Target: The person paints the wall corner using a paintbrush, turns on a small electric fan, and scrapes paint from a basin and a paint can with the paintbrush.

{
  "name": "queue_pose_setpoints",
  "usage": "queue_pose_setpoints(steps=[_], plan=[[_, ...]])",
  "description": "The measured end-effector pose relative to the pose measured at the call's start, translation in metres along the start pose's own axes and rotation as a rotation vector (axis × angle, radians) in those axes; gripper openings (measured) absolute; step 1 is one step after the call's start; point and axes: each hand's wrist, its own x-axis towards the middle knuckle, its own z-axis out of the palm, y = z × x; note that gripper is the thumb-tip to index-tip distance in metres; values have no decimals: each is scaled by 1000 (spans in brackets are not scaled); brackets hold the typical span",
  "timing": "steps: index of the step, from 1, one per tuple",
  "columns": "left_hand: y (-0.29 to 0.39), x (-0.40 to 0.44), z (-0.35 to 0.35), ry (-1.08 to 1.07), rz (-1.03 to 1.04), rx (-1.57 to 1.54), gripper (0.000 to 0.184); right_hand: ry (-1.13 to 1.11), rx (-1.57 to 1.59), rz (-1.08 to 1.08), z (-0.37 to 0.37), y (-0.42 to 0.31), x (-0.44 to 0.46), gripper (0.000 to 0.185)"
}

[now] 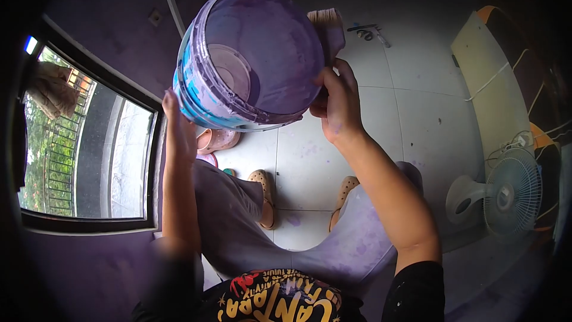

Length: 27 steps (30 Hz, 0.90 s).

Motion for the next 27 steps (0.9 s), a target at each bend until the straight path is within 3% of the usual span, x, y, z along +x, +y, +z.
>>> queue_pose_setpoints(steps=[3,4,7,14,18,20,23,27], plan=[[8,9,-12,-106,1,-164,103,-58,-64,22,-3,-5,0,28],[10,12,-14,-22,-62,-227,101,-71,-71,32,-3,-6,0,29],[31,15,-19,-41,-414,-593,96,-90,-132,79,4,-14,-3,26],[41,-7,-3,-353,-575,-588,89,-169,-351,233,-27,-37,-20,26],[8,1,2,-687,-131,-30,101,25,-180,274,-67,-16,-46,36],[12,-6,2,-893,237,169,112,47,-177,265,-88,-12,-56,39],[14,-19,22,-1042,125,-16,129,17,-189,223,-111,-22,-71,43],[28,-31,47,-1128,320,363,151,91,-278,180,-108,-26,-84,41]])
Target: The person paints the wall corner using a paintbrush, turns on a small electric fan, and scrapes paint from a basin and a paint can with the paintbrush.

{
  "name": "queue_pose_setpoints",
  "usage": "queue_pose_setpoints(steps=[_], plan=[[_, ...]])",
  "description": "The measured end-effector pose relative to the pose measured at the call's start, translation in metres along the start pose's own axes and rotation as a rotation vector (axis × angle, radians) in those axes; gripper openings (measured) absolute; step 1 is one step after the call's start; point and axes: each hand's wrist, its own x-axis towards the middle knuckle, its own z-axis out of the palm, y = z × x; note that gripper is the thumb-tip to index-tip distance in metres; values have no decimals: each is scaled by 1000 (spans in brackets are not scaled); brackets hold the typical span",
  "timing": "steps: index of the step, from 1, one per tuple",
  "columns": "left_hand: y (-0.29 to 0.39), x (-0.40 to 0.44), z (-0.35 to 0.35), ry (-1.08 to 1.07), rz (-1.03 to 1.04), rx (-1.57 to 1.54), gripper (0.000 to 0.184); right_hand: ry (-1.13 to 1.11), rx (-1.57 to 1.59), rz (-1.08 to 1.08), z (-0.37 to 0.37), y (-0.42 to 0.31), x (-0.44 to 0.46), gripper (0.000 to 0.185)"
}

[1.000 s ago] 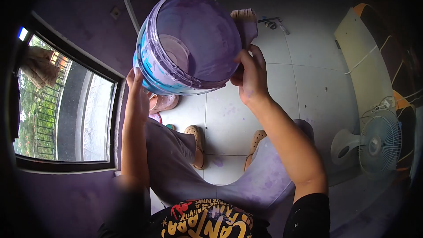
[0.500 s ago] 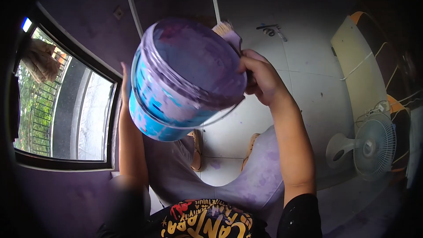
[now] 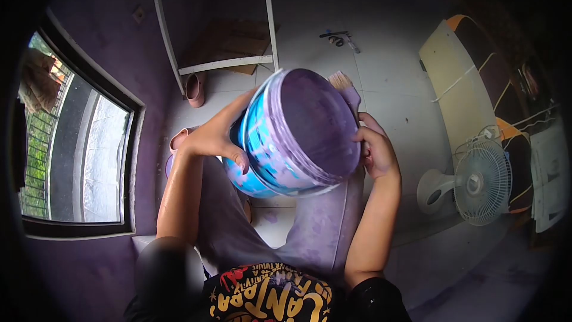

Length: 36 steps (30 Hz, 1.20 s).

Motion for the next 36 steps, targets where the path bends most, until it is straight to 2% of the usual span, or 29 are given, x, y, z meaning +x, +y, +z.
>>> queue_pose_setpoints(steps=[2,4,6,8,12,15,16,20,24,27,31,32,35,36], plan=[[1,4,-4,7,-18,-94,142,145,-96,49,13,-3,-16,39],[-5,6,-13,-7,-64,-136,138,191,-25,-6,21,2,-23,23],[-25,3,-23,-23,-156,-185,138,183,28,-112,15,7,-30,17],[-29,3,-25,-8,-213,-235,135,263,132,-252,4,15,-38,19],[-32,7,-20,108,-177,-346,121,404,96,-315,-14,25,-71,21],[-21,7,-20,132,-303,-332,110,358,-196,-66,-17,10,-111,21],[-20,8,-19,132,-316,-334,109,317,-166,-102,-27,18,-116,22],[-20,8,-15,145,-318,-334,106,265,-378,-37,5,3,-144,21],[-5,11,-10,141,-249,-326,105,106,-341,-108,26,-25,-178,25],[-5,9,-8,159,-232,-314,105,-183,-47,-145,17,-41,-190,26],[-3,6,-9,161,-202,-213,105,47,-424,-94,17,-29,-166,24],[-2,5,-10,160,-202,-161,105,71,-372,-24,9,-20,-159,23],[-2,4,-10,172,-187,-120,106,237,-562,-64,-14,-6,-159,22],[0,4,-10,168,-183,-136,106,303,-725,-78,-21,-3,-160,21]])
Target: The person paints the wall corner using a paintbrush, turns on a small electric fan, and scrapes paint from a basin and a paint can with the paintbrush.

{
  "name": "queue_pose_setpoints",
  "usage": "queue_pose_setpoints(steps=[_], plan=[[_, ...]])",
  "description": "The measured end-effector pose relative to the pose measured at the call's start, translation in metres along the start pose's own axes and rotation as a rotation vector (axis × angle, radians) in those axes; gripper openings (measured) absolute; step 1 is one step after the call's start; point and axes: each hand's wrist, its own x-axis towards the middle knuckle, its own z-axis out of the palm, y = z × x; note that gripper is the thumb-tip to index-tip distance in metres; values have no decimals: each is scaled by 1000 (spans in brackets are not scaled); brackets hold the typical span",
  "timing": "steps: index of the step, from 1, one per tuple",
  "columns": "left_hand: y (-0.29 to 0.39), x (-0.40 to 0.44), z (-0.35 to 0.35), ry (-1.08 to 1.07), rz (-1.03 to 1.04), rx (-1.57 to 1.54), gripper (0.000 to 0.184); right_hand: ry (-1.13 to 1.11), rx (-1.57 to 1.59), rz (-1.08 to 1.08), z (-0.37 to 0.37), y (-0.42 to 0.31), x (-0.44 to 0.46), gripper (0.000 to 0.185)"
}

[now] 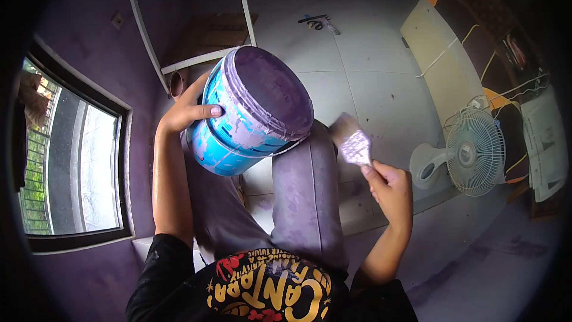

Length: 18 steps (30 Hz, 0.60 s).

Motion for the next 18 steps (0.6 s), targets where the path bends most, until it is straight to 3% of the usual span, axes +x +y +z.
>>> queue_pose_setpoints(steps=[3,5,10,12,15,18], plan=[[-3,0,1,-2,19,6,105,-41,110,45,-7,1,-2,22],[-8,1,2,12,38,30,105,-82,70,-27,4,-22,-15,22],[-1,0,4,7,10,-6,106,-182,307,-322,5,-49,-42,22],[0,-1,3,7,16,7,106,-262,309,-193,-3,-57,-33,24],[-4,-3,1,8,33,44,106,-119,166,24,5,-31,-1,27],[-8,-3,1,19,51,79,106,94,-192,24,5,3,14,25]])
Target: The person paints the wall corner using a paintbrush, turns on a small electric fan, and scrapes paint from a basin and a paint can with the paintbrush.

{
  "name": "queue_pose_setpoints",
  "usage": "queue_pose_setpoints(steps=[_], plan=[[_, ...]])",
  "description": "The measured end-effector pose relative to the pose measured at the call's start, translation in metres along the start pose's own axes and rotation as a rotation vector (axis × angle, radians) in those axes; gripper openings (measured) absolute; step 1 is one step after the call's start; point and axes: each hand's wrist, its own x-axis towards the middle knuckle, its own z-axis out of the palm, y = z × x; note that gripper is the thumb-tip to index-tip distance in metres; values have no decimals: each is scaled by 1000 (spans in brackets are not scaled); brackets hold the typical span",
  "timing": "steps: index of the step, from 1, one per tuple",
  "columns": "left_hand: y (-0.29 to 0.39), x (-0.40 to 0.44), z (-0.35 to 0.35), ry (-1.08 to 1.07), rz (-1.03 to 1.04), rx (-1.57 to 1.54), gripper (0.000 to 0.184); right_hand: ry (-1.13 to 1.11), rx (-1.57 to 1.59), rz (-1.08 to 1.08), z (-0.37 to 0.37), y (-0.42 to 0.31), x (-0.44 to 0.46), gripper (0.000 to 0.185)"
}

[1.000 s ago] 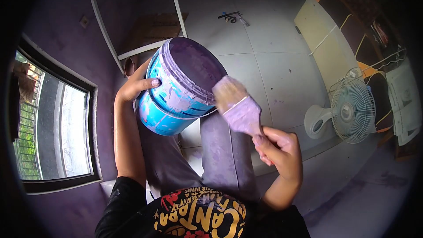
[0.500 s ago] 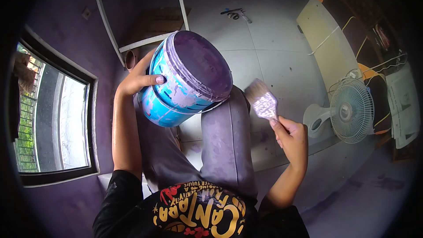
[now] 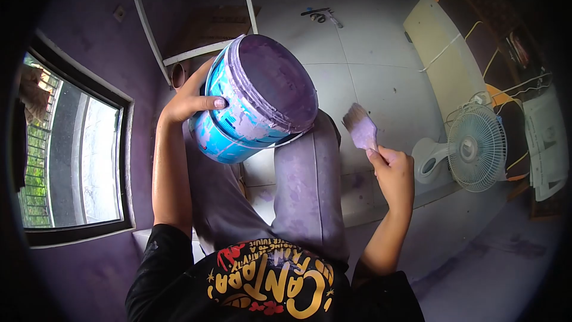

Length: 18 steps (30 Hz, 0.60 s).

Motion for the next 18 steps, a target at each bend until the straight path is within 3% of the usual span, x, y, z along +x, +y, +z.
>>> queue_pose_setpoints(steps=[3,6,9,10,13,15,17,18], plan=[[4,0,2,-7,7,-13,106,-118,224,64,-8,-12,-9,23],[1,2,2,-8,9,-55,106,-288,377,-40,-13,-46,-28,21],[0,3,0,-15,-9,-74,104,-255,453,-40,-21,-50,-30,22],[2,2,-1,-23,-25,-75,104,-255,557,-57,-24,-44,-27,30],[-10,1,-5,-34,-5,-79,102,-94,612,-131,-25,-39,-36,35],[-3,-1,-5,-48,-44,-111,101,-226,651,-215,-35,-20,-33,27],[-9,-1,-9,-80,-66,-140,103,-394,775,-419,-39,5,-34,35],[-11,-2,-10,-94,-71,-150,103,-435,968,-485,-35,8,-36,53]])
